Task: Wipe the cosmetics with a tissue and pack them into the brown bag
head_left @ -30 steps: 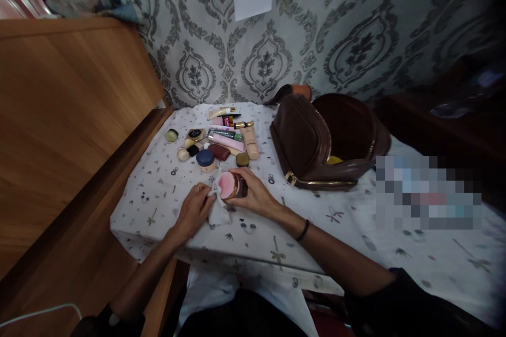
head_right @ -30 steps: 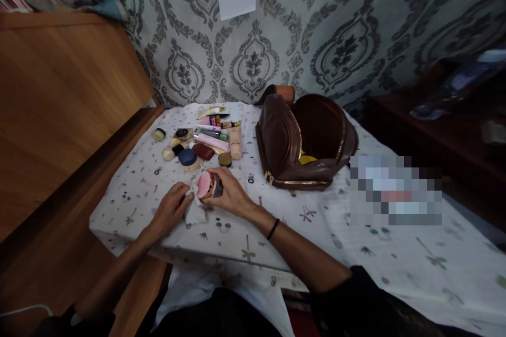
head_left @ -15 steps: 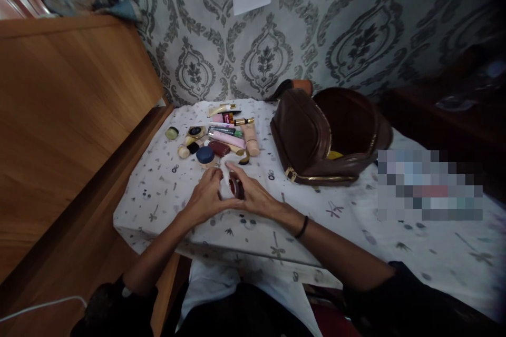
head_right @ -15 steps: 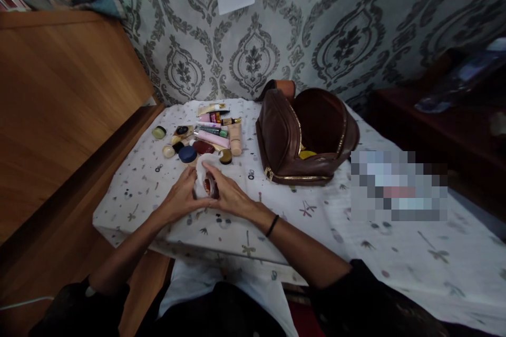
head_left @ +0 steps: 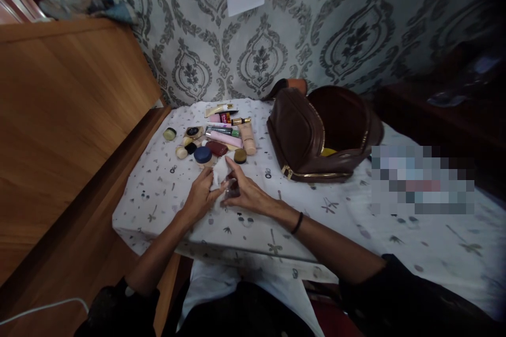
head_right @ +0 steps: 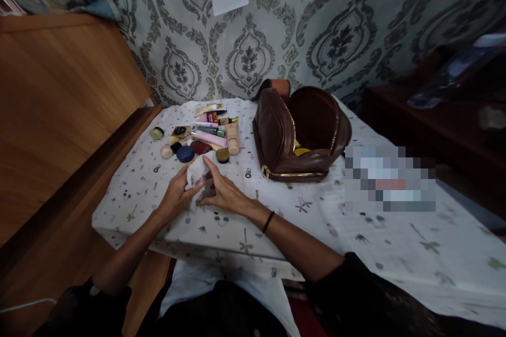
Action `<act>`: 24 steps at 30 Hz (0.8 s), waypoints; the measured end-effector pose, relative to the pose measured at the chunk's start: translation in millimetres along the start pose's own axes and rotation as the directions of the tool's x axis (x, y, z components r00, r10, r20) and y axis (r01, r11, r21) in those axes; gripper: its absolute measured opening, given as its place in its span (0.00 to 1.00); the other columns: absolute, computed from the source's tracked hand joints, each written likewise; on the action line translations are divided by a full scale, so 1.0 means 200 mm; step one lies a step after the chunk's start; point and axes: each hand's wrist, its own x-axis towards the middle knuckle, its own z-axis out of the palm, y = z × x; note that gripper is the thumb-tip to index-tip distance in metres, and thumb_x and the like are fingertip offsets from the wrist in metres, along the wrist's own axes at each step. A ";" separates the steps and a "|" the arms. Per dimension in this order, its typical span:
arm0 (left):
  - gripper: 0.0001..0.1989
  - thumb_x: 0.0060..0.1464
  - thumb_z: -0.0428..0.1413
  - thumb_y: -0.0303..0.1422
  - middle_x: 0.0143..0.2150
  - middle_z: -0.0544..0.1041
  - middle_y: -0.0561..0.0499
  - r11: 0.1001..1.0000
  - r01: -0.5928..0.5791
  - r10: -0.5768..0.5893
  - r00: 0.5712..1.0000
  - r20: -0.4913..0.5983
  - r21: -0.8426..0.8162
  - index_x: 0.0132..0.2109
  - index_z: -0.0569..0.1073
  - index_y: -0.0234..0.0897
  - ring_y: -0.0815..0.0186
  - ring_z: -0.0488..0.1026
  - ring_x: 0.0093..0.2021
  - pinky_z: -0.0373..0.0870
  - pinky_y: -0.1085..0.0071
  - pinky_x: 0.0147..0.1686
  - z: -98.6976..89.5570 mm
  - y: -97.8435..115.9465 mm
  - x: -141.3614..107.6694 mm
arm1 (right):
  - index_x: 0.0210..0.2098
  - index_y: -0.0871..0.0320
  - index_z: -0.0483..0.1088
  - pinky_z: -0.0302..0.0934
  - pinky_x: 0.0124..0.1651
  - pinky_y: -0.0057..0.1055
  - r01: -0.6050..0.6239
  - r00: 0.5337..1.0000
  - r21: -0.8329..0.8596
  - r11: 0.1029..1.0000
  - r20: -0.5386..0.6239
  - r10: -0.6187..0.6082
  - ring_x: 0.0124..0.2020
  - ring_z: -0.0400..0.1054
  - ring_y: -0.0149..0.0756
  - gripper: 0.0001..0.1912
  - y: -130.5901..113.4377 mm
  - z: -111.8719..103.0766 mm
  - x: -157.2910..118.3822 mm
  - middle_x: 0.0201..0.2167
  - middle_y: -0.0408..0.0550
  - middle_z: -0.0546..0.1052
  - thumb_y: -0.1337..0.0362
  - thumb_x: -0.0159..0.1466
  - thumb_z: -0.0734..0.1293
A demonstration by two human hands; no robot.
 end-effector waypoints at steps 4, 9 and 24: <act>0.16 0.63 0.50 0.41 0.44 0.77 0.44 0.997 0.056 -0.062 0.993 -0.104 -0.060 0.46 0.75 0.34 0.58 0.75 0.46 0.70 0.66 0.48 0.01 0.00 0.02 | 0.73 0.49 0.28 0.67 0.42 0.37 0.014 1.000 0.005 1.000 -0.023 -0.014 0.37 0.71 0.39 0.64 -0.01 0.01 0.00 0.43 0.47 0.74 0.64 0.53 0.76; 0.15 0.61 0.52 0.40 0.39 0.80 0.47 0.990 0.118 -0.131 0.975 -0.181 -0.083 0.42 0.76 0.34 0.61 0.75 0.38 0.70 0.68 0.42 0.02 0.00 0.05 | 0.73 0.48 0.30 0.66 0.48 0.41 0.051 0.997 -0.006 0.999 -0.049 -0.051 0.42 0.71 0.40 0.64 0.01 0.02 0.00 0.54 0.55 0.70 0.62 0.52 0.76; 0.37 0.55 0.62 0.41 0.64 0.64 0.39 0.991 -0.024 0.049 0.979 0.196 -0.132 0.67 0.57 0.38 0.52 0.66 0.61 0.65 0.58 0.59 -0.05 -0.12 -0.07 | 0.73 0.54 0.32 0.65 0.47 0.42 0.022 0.999 0.147 0.989 -0.028 -0.018 0.40 0.70 0.41 0.61 0.00 0.00 0.01 0.45 0.51 0.74 0.61 0.54 0.75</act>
